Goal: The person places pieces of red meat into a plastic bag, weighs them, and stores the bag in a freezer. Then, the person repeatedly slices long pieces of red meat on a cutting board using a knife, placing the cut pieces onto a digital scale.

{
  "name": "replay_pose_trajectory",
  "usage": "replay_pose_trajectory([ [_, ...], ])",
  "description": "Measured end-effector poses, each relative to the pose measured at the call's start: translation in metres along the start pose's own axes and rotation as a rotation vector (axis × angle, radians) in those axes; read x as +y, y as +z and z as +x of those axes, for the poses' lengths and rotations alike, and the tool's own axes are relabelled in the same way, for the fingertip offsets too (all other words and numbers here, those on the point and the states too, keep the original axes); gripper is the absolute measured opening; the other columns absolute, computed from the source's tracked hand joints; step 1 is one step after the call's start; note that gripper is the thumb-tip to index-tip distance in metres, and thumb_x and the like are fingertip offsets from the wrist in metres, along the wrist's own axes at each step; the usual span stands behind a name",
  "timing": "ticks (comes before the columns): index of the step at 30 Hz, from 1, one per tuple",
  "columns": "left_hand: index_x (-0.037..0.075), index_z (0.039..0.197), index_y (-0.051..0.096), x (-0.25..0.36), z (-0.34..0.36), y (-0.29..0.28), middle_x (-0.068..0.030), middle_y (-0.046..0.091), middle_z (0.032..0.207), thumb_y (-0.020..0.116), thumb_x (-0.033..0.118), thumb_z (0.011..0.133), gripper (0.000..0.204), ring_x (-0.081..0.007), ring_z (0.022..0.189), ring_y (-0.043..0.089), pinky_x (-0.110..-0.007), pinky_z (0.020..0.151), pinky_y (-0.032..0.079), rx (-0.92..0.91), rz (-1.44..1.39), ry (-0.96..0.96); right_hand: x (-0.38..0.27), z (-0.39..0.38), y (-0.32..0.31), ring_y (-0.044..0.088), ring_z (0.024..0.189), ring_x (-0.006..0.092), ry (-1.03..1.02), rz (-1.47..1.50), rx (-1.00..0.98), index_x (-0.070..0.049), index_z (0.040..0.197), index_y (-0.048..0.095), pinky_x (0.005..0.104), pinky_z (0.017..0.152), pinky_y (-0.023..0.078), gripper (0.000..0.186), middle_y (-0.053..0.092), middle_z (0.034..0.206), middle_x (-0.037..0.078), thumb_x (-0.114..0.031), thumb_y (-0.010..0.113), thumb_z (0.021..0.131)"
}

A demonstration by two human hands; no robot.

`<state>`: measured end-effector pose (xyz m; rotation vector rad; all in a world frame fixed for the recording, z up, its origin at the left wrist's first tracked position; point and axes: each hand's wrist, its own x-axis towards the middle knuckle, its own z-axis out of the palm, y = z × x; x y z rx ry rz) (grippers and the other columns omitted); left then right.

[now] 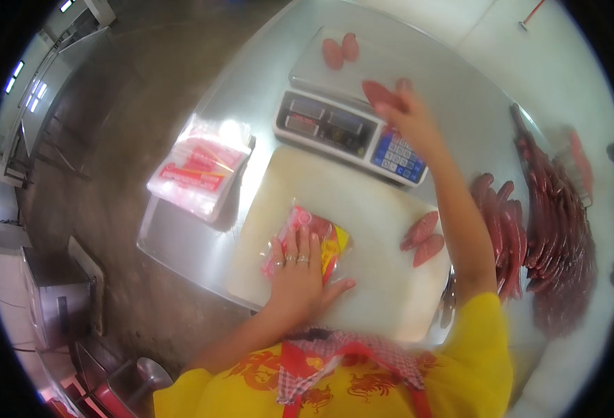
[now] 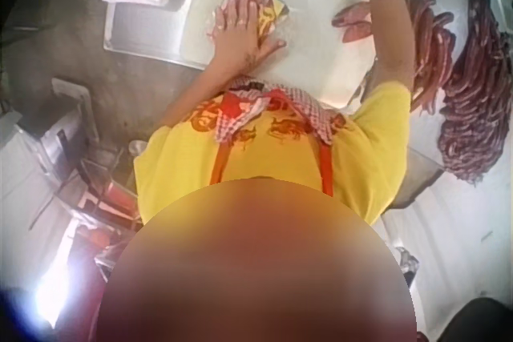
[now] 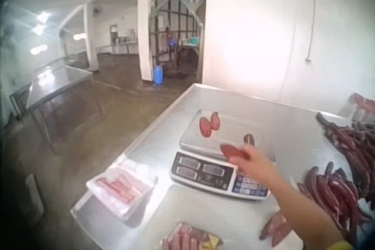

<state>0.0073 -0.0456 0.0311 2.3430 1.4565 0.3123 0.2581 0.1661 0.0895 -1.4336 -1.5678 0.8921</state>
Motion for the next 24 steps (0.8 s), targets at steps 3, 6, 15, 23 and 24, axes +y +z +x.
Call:
replay_pose_trajectory([
  [3, -0.014, 0.140, 0.028, 0.019, -0.009, 0.004, -0.0322, 0.030, 0.146, 0.054, 0.063, 0.084, 0.098, -0.0464, 0.140, 0.020, -0.061, 0.111, 0.009, 0.070, -0.115, 0.057, -0.007, -0.127, -0.015, 0.057, 0.055, 0.0114, 0.264, 0.295, -0.151, 0.000, 0.119, 0.057, 0.0245, 0.046, 0.043, 0.045, 0.062, 0.075, 0.006, -0.025, 0.070, 0.083],
  [6, -0.013, 0.141, 0.026, 0.029, -0.012, 0.017, -0.0323, 0.030, 0.145, 0.054, 0.052, 0.088, 0.088, -0.0468, 0.139, 0.021, -0.059, 0.112, 0.012, 0.105, -0.060, 0.202, 0.001, -0.221, -0.013, 0.062, 0.062, 0.0153, 0.592, 0.483, -0.245, 0.001, 0.128, 0.048, 0.0252, 0.048, 0.046, 0.052, 0.064, 0.087, 0.010, -0.019, 0.069, 0.085],
  [15, -0.008, 0.134, 0.043, 0.013, -0.004, 0.030, -0.0294, 0.048, 0.134, 0.048, 0.018, 0.095, 0.047, -0.0453, 0.130, 0.040, -0.055, 0.109, 0.026, 0.267, -0.132, 0.231, 0.009, -0.268, 0.058, 0.063, 0.077, 0.0155, 0.543, 0.922, -0.306, 0.000, 0.128, 0.047, 0.0275, 0.063, 0.053, 0.047, 0.060, 0.111, 0.009, -0.004, 0.062, 0.083],
  [23, -0.009, 0.138, 0.037, 0.010, -0.005, 0.023, -0.0304, 0.044, 0.137, 0.048, 0.019, 0.096, 0.051, -0.0475, 0.131, 0.037, -0.056, 0.110, 0.025, 0.207, -0.287, 0.279, -0.007, -0.210, 0.099, 0.055, 0.047, 0.0139, 0.583, 0.171, -0.213, -0.001, 0.085, 0.065, 0.0295, 0.041, 0.045, 0.019, 0.062, 0.063, 0.005, -0.016, 0.055, 0.090],
  [24, -0.009, 0.139, 0.035, 0.008, -0.005, 0.022, -0.0311, 0.041, 0.138, 0.050, 0.023, 0.095, 0.056, -0.0484, 0.132, 0.034, -0.056, 0.110, 0.023, 0.178, -0.295, 0.296, -0.012, -0.203, 0.093, 0.055, 0.046, 0.0144, 0.584, 0.012, -0.370, -0.001, 0.082, 0.065, 0.0293, 0.040, 0.044, 0.021, 0.062, 0.061, 0.006, -0.018, 0.056, 0.090],
])
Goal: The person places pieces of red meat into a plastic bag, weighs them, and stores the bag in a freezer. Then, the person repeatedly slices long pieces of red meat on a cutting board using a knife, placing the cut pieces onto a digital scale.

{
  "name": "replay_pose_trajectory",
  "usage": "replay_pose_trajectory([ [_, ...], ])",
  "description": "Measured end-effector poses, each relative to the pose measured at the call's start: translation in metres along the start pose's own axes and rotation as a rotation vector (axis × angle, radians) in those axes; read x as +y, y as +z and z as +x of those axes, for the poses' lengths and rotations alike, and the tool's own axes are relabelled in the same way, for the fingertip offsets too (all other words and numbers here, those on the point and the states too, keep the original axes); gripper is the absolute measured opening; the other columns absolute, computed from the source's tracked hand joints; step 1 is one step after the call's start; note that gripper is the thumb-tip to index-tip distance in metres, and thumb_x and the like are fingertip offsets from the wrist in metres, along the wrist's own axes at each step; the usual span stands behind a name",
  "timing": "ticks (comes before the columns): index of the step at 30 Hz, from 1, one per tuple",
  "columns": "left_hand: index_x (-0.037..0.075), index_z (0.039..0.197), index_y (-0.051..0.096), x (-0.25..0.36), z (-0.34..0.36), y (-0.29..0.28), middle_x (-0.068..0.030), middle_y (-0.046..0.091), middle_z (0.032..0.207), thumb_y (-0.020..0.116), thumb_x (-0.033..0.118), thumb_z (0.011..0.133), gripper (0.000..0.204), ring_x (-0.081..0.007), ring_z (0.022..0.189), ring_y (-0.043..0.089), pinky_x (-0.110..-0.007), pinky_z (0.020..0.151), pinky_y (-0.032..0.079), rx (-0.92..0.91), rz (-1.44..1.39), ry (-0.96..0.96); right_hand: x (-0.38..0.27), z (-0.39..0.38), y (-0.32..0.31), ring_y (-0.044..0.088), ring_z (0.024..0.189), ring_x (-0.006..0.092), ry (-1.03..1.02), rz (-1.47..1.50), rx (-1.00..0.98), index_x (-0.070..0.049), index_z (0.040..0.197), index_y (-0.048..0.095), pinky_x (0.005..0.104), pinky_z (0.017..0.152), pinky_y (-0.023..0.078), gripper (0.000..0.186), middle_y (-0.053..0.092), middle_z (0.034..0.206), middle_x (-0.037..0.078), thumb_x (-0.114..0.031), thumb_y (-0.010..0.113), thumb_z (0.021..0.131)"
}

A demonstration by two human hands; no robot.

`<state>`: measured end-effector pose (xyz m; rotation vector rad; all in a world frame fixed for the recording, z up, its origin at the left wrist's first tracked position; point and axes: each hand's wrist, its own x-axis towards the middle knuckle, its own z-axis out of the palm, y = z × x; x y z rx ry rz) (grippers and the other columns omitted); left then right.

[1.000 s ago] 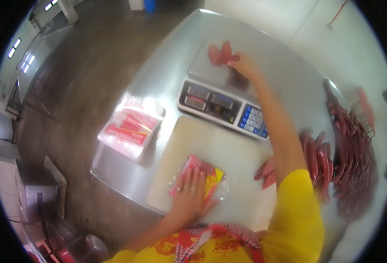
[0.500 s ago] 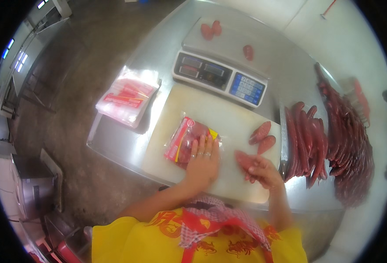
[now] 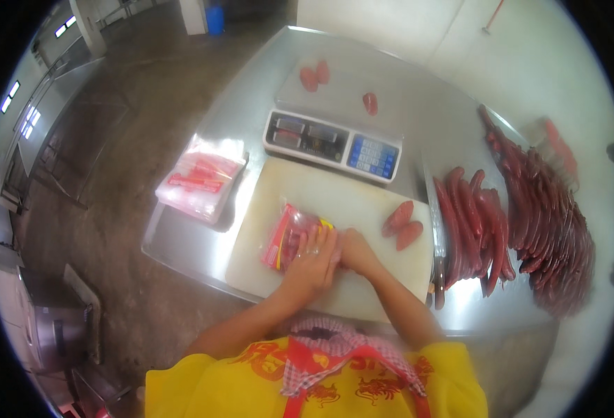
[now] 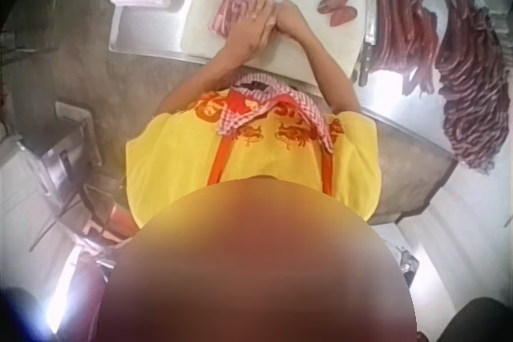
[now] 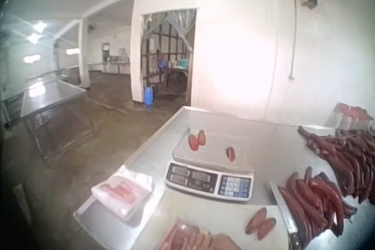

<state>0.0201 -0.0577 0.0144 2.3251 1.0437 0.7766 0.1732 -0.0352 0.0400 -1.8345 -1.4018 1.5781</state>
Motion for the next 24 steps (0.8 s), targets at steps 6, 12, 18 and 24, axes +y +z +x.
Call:
replay_pose_trajectory([
  [6, -0.013, 0.139, 0.030, -0.001, -0.001, -0.015, -0.0368, 0.030, 0.143, 0.059, 0.053, 0.086, 0.090, -0.0530, 0.136, 0.022, -0.058, 0.112, 0.017, -0.002, 0.120, -0.099, -0.070, 0.031, -0.105, 0.058, 0.043, 0.0167, -0.012, -0.523, -0.060, -0.001, 0.073, 0.062, 0.0305, 0.042, 0.045, 0.029, 0.064, 0.060, 0.009, -0.027, 0.064, 0.085],
  [12, -0.018, 0.135, 0.032, -0.012, 0.005, -0.016, -0.0383, 0.029, 0.142, 0.054, 0.071, 0.079, 0.107, -0.0527, 0.136, 0.022, -0.057, 0.112, 0.015, -0.122, 0.175, -0.152, -0.170, 0.191, -0.152, 0.067, 0.072, 0.0287, -0.464, -0.489, 0.577, 0.002, 0.081, 0.065, 0.0396, 0.067, 0.051, 0.031, 0.066, 0.073, 0.018, -0.029, 0.062, 0.085],
  [18, -0.016, 0.137, 0.031, -0.019, 0.005, -0.022, -0.0377, 0.029, 0.142, 0.053, 0.076, 0.076, 0.112, -0.0512, 0.138, 0.021, -0.056, 0.113, 0.013, -0.181, 0.150, -0.126, -0.205, 0.287, -0.112, 0.064, 0.097, 0.0395, -0.418, -0.314, 1.005, 0.004, 0.095, 0.064, 0.0448, 0.085, 0.050, 0.035, 0.068, 0.097, 0.022, -0.028, 0.061, 0.083],
  [24, -0.016, 0.139, 0.025, -0.007, 0.012, -0.026, -0.0376, 0.022, 0.145, 0.053, 0.079, 0.073, 0.119, -0.0513, 0.139, 0.014, -0.057, 0.114, 0.009, -0.273, 0.201, -0.196, -0.192, 0.276, -0.120, 0.065, 0.096, 0.0381, -0.281, -0.324, 0.681, 0.006, 0.105, 0.061, 0.0438, 0.085, 0.051, 0.041, 0.067, 0.096, 0.023, -0.025, 0.066, 0.077],
])
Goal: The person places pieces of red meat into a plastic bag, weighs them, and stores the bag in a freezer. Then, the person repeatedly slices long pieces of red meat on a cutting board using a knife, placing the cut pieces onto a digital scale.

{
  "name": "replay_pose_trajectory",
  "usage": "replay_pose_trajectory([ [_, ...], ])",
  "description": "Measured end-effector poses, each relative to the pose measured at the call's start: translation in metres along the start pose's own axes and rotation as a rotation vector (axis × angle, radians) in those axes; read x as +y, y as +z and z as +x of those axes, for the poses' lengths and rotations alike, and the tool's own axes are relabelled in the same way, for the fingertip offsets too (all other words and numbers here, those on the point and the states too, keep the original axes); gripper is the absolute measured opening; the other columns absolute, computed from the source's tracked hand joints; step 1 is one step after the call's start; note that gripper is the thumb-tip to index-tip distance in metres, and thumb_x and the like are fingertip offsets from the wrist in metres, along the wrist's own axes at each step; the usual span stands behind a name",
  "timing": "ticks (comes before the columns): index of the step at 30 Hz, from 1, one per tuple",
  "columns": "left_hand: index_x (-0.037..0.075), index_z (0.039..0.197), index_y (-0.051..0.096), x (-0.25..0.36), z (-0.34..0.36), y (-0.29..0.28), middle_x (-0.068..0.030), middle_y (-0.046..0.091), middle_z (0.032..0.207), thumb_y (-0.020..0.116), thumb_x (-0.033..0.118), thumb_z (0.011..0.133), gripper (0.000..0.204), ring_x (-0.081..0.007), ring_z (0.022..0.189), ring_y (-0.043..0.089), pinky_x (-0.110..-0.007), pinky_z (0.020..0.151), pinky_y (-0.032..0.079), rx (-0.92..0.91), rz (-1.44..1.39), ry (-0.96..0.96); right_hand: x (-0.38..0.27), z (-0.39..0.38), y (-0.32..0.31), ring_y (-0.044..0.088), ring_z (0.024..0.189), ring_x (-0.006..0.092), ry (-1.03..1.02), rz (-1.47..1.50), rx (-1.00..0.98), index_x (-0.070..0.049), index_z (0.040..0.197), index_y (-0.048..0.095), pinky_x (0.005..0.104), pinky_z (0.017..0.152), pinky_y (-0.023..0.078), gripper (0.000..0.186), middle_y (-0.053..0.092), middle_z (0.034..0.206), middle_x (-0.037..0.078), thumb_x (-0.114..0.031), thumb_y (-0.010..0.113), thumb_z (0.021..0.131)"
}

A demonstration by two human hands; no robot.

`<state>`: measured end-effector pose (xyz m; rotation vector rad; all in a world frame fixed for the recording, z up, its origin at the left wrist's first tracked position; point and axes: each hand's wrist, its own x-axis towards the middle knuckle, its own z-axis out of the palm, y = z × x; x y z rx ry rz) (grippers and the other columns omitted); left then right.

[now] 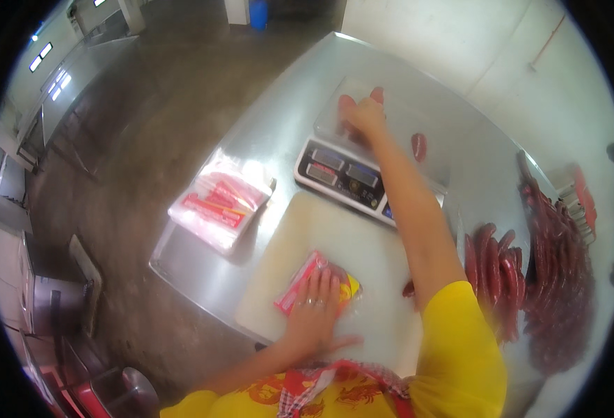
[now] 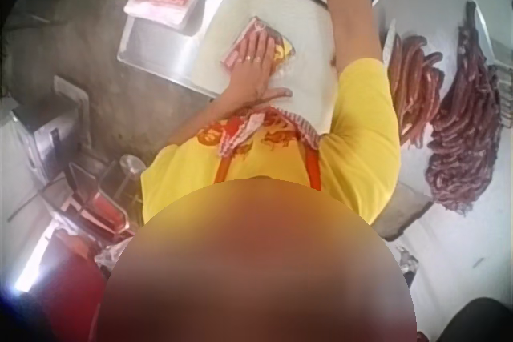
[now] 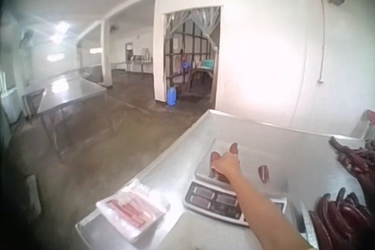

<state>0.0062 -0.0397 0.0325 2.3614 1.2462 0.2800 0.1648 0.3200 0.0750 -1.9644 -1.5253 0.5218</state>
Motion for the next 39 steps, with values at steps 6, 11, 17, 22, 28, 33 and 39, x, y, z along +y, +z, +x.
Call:
replay_pose_trajectory([
  [6, -0.011, 0.142, 0.026, 0.026, -0.011, 0.015, -0.0372, 0.024, 0.145, 0.061, 0.056, 0.079, 0.099, -0.0545, 0.137, 0.017, -0.060, 0.112, 0.011, 0.162, -0.066, 0.076, 0.057, -0.104, -0.050, 0.067, 0.077, 0.0286, -0.141, 0.106, -0.103, 0.002, 0.106, 0.059, 0.0372, 0.067, 0.052, 0.042, 0.066, 0.087, 0.019, -0.023, 0.073, 0.075],
  [11, -0.011, 0.139, 0.032, 0.021, -0.009, 0.038, -0.0344, 0.034, 0.141, 0.055, 0.024, 0.085, 0.068, -0.0519, 0.135, 0.028, -0.060, 0.111, 0.017, 0.285, 0.219, 0.112, 0.126, -0.283, -0.134, 0.062, 0.058, 0.0164, 0.357, 0.706, -0.413, -0.003, 0.117, 0.051, 0.0252, 0.042, 0.044, 0.044, 0.063, 0.082, 0.010, -0.015, 0.073, 0.081],
  [17, -0.011, 0.133, 0.041, 0.016, -0.008, 0.040, -0.0320, 0.040, 0.138, 0.049, 0.023, 0.094, 0.053, -0.0497, 0.134, 0.031, -0.060, 0.111, 0.018, 0.372, 0.007, 0.138, 0.153, -0.396, -0.120, 0.065, 0.067, 0.0191, 0.480, 1.100, -0.494, -0.005, 0.121, 0.049, 0.0255, 0.048, 0.050, 0.041, 0.065, 0.091, 0.012, -0.008, 0.068, 0.084],
  [22, -0.010, 0.131, 0.044, 0.020, -0.007, 0.030, -0.0299, 0.044, 0.136, 0.046, 0.028, 0.097, 0.051, -0.0483, 0.133, 0.033, -0.060, 0.111, 0.018, 0.380, 0.039, 0.198, 0.135, -0.388, -0.070, 0.065, 0.066, 0.0167, 0.366, 1.343, -0.685, -0.006, 0.125, 0.050, 0.0257, 0.053, 0.052, 0.043, 0.065, 0.094, 0.010, -0.007, 0.065, 0.085],
  [28, -0.010, 0.132, 0.043, 0.017, -0.009, 0.029, -0.0302, 0.045, 0.135, 0.044, 0.027, 0.098, 0.051, -0.0478, 0.131, 0.035, -0.060, 0.110, 0.017, 0.310, -0.027, 0.208, 0.116, -0.363, -0.032, 0.061, 0.060, 0.0131, 0.336, 0.883, -0.795, -0.006, 0.111, 0.061, 0.0245, 0.050, 0.049, 0.029, 0.065, 0.081, 0.006, -0.016, 0.067, 0.084],
  [33, -0.011, 0.134, 0.040, 0.012, -0.008, 0.033, -0.0313, 0.045, 0.134, 0.043, 0.026, 0.098, 0.051, -0.0491, 0.131, 0.034, -0.061, 0.110, 0.017, 0.209, -0.126, 0.205, 0.108, -0.338, -0.075, 0.058, 0.055, 0.0099, 0.084, 0.227, -1.159, -0.007, 0.089, 0.070, 0.0242, 0.047, 0.045, 0.015, 0.064, 0.068, 0.002, -0.021, 0.067, 0.084],
  [39, -0.011, 0.135, 0.037, 0.013, -0.005, 0.030, -0.0319, 0.045, 0.134, 0.046, 0.025, 0.097, 0.053, -0.0511, 0.131, 0.034, -0.062, 0.109, 0.018, 0.164, -0.151, 0.191, 0.087, -0.218, -0.145, 0.060, 0.057, 0.0090, 0.008, 0.097, -0.997, -0.007, 0.087, 0.069, 0.0234, 0.049, 0.046, 0.019, 0.066, 0.075, -0.001, -0.026, 0.068, 0.084],
])
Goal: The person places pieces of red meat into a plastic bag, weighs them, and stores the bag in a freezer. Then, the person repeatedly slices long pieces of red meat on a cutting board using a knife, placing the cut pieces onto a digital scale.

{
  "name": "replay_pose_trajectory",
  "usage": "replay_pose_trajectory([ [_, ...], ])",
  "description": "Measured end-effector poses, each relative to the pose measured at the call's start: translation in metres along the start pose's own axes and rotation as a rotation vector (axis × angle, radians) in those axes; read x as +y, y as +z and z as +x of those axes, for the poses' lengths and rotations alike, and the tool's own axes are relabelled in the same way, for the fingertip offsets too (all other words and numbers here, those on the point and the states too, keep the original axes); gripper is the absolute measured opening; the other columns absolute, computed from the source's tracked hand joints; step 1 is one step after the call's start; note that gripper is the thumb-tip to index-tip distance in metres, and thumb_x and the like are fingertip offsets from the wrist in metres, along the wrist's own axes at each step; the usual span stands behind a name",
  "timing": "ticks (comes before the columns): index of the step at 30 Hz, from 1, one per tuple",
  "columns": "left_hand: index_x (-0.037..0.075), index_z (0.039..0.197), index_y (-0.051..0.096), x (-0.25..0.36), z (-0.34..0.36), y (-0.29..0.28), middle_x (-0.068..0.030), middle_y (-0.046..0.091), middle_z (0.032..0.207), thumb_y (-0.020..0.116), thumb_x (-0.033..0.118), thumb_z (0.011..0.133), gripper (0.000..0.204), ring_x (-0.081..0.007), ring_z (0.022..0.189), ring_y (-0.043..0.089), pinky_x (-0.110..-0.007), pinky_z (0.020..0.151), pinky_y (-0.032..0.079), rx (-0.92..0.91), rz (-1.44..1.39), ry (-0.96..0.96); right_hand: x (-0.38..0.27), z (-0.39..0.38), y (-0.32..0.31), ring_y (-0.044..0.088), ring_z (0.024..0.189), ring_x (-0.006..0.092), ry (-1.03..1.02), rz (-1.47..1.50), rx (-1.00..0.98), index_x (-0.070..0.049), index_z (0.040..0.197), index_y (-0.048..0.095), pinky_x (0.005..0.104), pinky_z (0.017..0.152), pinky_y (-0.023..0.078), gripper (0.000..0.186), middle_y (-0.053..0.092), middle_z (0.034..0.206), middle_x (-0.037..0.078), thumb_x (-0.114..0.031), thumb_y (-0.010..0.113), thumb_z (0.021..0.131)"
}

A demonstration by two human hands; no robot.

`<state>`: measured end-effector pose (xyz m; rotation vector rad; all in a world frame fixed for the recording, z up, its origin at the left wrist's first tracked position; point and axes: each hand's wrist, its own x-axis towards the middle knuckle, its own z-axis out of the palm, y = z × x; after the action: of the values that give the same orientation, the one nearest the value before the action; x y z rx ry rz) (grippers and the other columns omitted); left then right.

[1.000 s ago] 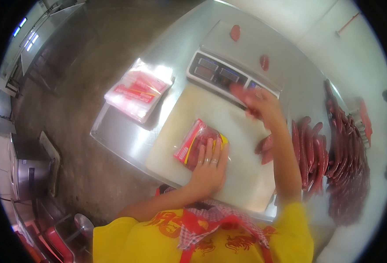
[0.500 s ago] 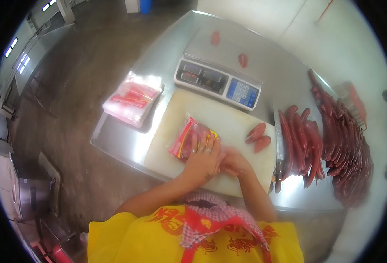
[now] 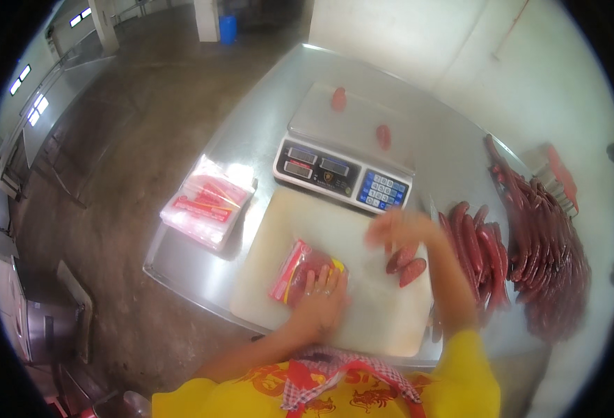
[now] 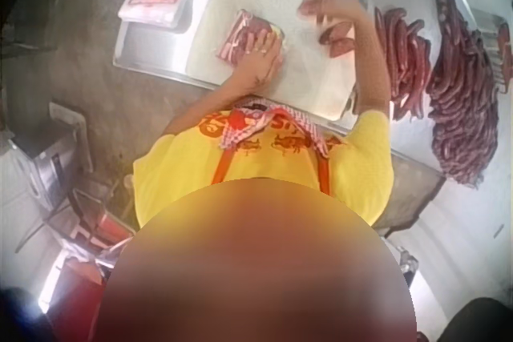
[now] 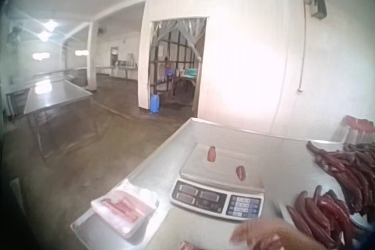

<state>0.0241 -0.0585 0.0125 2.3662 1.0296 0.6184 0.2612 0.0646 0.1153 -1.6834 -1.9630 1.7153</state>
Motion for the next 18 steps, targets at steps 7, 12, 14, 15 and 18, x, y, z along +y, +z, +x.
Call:
replay_pose_trajectory([
  [7, -0.008, 0.138, 0.036, -0.004, -0.005, 0.003, -0.0320, 0.042, 0.136, 0.051, 0.028, 0.095, 0.057, -0.0515, 0.132, 0.033, -0.065, 0.106, 0.022, -0.027, -0.086, -0.024, -0.041, 0.185, -0.158, 0.061, 0.055, 0.0150, -0.101, 0.113, 0.986, 0.002, 0.095, 0.062, 0.0285, 0.046, 0.047, 0.028, 0.065, 0.073, 0.005, -0.025, 0.060, 0.087],
  [12, -0.005, 0.138, 0.038, -0.005, -0.004, 0.011, -0.0292, 0.042, 0.138, 0.055, 0.032, 0.093, 0.061, -0.0504, 0.133, 0.032, -0.064, 0.106, 0.022, 0.022, -0.067, -0.020, -0.058, 0.266, -0.182, 0.061, 0.053, 0.0194, -0.264, -0.266, 1.034, 0.001, 0.087, 0.053, 0.0312, 0.048, 0.046, 0.020, 0.061, 0.056, 0.009, -0.018, 0.059, 0.083],
  [14, -0.005, 0.138, 0.038, -0.002, -0.003, 0.010, -0.0283, 0.041, 0.140, 0.056, 0.031, 0.092, 0.061, -0.0504, 0.135, 0.028, -0.063, 0.109, 0.017, -0.016, -0.072, -0.047, -0.060, 0.263, -0.172, 0.061, 0.053, 0.0196, -0.292, -0.235, 0.921, 0.001, 0.088, 0.051, 0.0308, 0.048, 0.046, 0.020, 0.062, 0.056, 0.009, -0.015, 0.060, 0.082],
  [15, -0.004, 0.139, 0.037, -0.002, -0.002, 0.008, -0.0282, 0.040, 0.141, 0.056, 0.030, 0.091, 0.062, -0.0501, 0.136, 0.028, -0.063, 0.109, 0.016, -0.052, -0.033, -0.049, -0.061, 0.255, -0.165, 0.062, 0.054, 0.0192, -0.272, -0.126, 0.849, 0.001, 0.089, 0.050, 0.0302, 0.048, 0.046, 0.020, 0.063, 0.057, 0.010, -0.014, 0.061, 0.081],
  [18, -0.005, 0.142, 0.031, 0.001, 0.001, 0.003, -0.0289, 0.036, 0.143, 0.057, 0.027, 0.087, 0.068, -0.0491, 0.136, 0.027, -0.061, 0.111, 0.015, -0.114, -0.009, -0.069, -0.061, 0.197, -0.135, 0.062, 0.056, 0.0174, -0.296, 0.160, 0.700, 0.000, 0.092, 0.050, 0.0280, 0.047, 0.045, 0.021, 0.066, 0.065, 0.010, -0.012, 0.062, 0.080],
])
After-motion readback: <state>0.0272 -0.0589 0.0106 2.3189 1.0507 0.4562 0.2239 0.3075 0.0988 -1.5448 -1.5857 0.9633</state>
